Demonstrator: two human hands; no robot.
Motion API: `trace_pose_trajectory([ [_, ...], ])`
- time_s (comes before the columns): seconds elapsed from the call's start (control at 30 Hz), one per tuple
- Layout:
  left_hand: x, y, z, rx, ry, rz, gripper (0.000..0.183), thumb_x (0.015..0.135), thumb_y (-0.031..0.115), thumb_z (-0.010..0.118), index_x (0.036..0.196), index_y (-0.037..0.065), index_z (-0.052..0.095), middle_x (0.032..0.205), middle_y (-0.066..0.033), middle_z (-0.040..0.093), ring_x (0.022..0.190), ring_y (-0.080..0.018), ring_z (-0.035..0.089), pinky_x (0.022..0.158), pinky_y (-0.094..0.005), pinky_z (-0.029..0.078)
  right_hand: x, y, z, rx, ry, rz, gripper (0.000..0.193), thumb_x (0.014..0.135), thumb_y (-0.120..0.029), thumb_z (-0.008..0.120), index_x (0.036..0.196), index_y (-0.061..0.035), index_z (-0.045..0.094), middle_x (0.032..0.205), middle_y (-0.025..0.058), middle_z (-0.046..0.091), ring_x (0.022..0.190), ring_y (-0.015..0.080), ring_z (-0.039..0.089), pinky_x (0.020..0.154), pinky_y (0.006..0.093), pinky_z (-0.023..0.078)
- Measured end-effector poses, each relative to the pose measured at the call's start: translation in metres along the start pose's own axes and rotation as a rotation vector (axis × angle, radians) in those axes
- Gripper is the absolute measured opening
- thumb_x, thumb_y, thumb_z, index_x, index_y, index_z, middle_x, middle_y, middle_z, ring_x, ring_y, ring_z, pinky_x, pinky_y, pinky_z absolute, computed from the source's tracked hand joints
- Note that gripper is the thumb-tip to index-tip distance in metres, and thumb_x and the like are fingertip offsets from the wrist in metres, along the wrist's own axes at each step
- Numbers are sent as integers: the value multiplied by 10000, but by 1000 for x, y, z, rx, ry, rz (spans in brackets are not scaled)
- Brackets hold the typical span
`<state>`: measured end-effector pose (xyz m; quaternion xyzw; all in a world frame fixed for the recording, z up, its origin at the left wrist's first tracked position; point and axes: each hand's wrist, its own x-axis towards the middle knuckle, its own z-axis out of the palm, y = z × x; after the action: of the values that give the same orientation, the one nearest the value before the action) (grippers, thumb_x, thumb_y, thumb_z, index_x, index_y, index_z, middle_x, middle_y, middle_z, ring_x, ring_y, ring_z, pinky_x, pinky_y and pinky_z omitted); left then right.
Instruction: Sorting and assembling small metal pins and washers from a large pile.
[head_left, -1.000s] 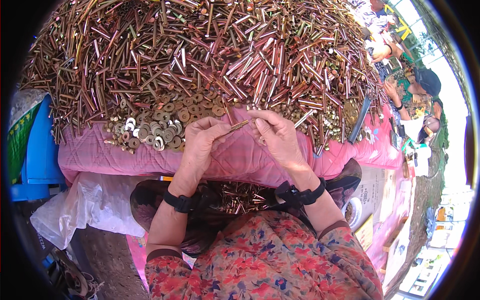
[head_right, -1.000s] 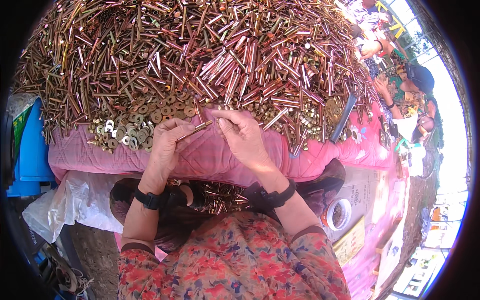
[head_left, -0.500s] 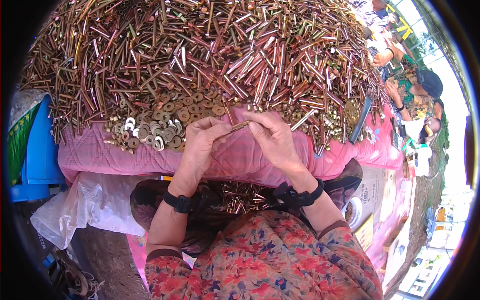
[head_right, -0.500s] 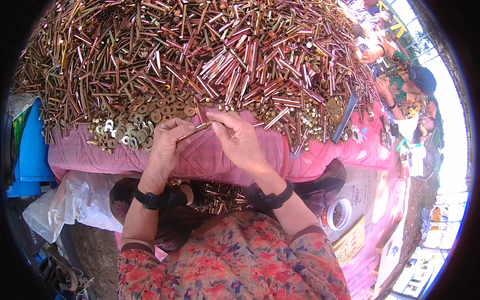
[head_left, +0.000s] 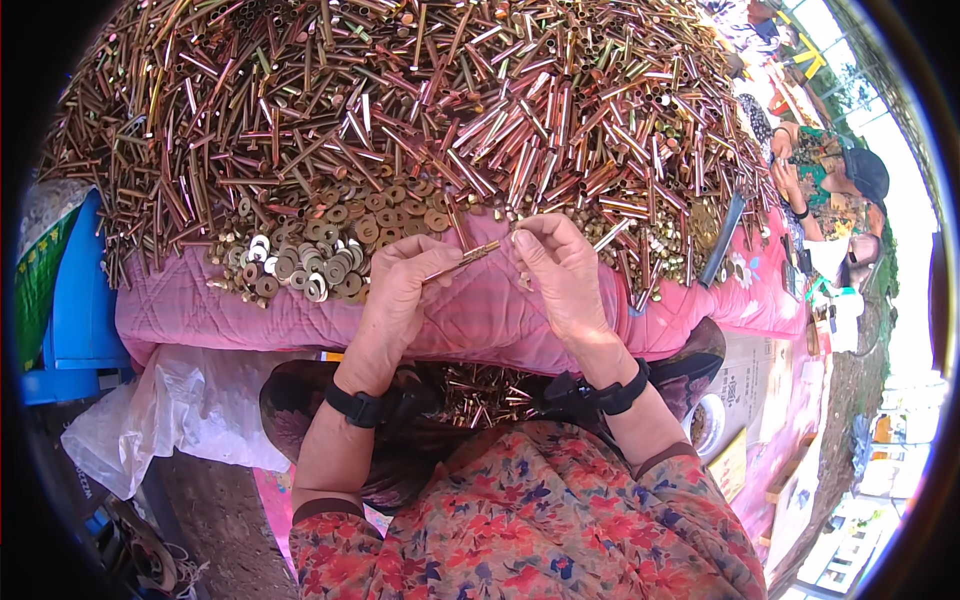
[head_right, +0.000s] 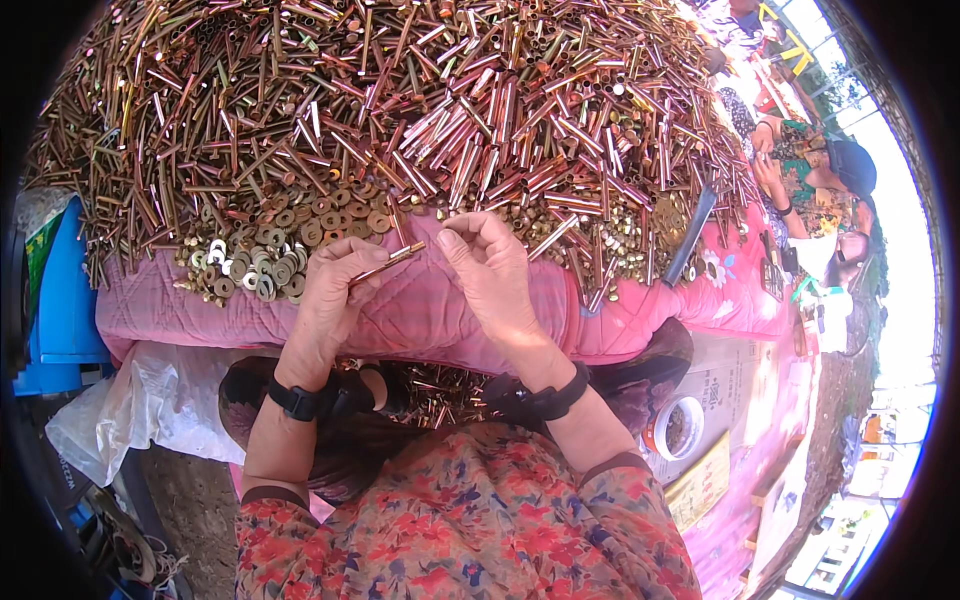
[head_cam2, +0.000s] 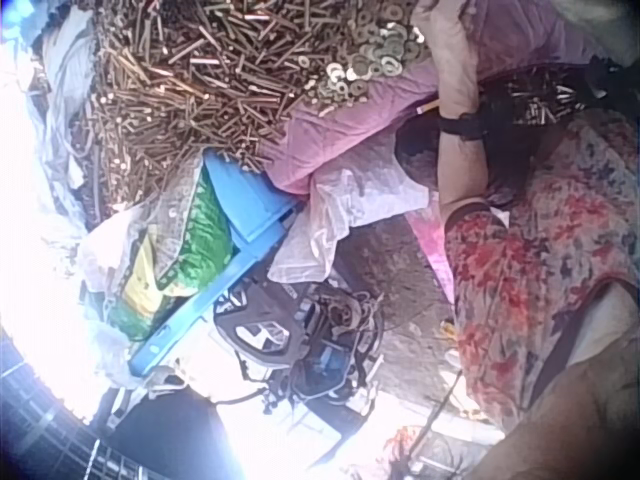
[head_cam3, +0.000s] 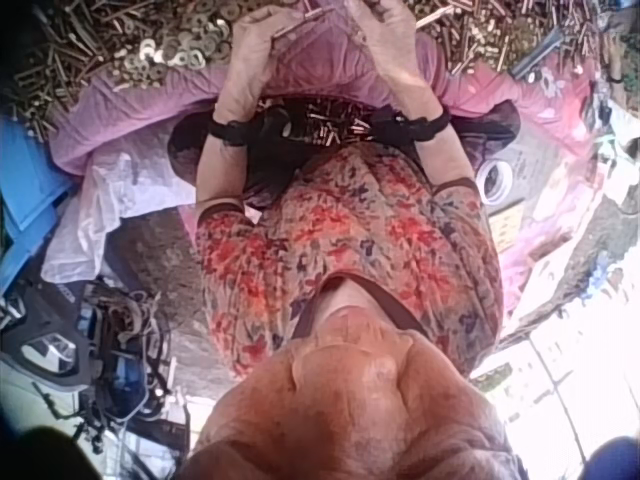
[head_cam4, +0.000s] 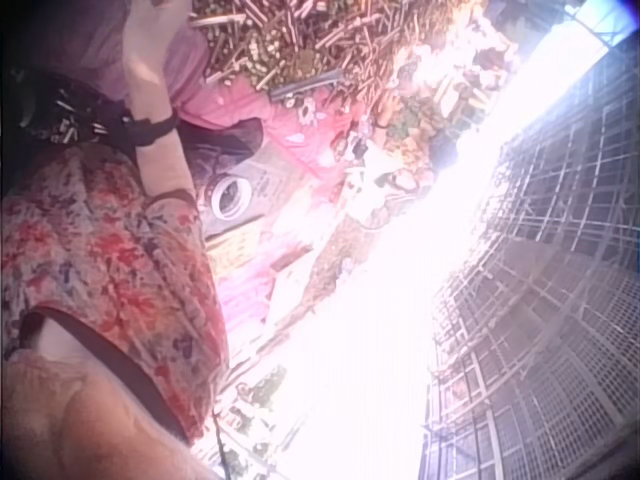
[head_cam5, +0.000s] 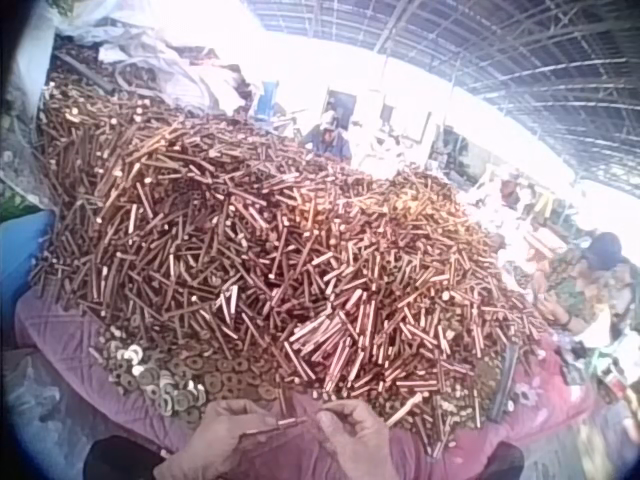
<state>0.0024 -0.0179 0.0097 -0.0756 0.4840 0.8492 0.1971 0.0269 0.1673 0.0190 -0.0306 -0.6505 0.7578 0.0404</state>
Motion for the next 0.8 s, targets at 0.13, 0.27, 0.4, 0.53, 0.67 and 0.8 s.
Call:
trace_pose_trajectory([
  [0.13, 1, 1, 0, -39, -36, -33, 79, 734, 67, 696, 721, 26, 630, 561, -10, 558, 393, -27, 388, 376, -169, 240, -3, 0, 3, 19, -43, 1, 145, 880, -88, 590, 1008, -33, 550, 855, 32, 621, 739, 77, 595, 606, 184, 459],
  [0.27, 0, 1, -1, -54, -38, -64, 81, 735, 62, 694, 721, 20, 627, 557, -12, 553, 385, -27, 378, 369, -172, 233, -3, 1, 4, 106, -102, -2, 143, 882, -65, 579, 1018, -29, 553, 860, 35, 623, 756, 86, 602, 631, 185, 463],
  [0.4, 0, 0, -3, -59, -53, -56, 52, 776, 31, 641, 795, -16, 626, 571, -42, 554, 395, -32, 358, 382, -168, 232, -6, -4, 7, -22, -86, -17, 148, 887, -65, 572, 1026, -12, 575, 852, 35, 630, 761, 92, 611, 649, 193, 476],
  [0.53, -4, 3, 4, -15, -12, 13, 60, 725, 36, 693, 722, 6, 641, 598, -7, 580, 487, -42, 475, 456, -163, 331, -7, -5, 5, -78, -97, -21, 157, 890, -80, 574, 1027, -6, 588, 816, 31, 634, 735, 95, 617, 635, 198, 480],
  [0.67, -5, 1, 1, 133, -17, 160, 47, 721, 32, 693, 732, 1, 658, 627, -2, 599, 558, -46, 511, 527, -174, 372, -7, -13, 8, -136, -98, 46, 120, 890, -100, 583, 952, 3, 586, 767, 11, 591, 667, 74, 574, 620, 208, 486],
  [0.8, -4, -1, 1, 179, -51, 235, 37, 724, 23, 689, 738, 11, 657, 618, 8, 587, 537, -36, 494, 502, -166, 354, -3, -12, 2, -553, -116, 2, 159, 885, -144, 603, 866, 12, 576, 721, -4, 575, 612, 63, 516, 567, 228, 432],
])
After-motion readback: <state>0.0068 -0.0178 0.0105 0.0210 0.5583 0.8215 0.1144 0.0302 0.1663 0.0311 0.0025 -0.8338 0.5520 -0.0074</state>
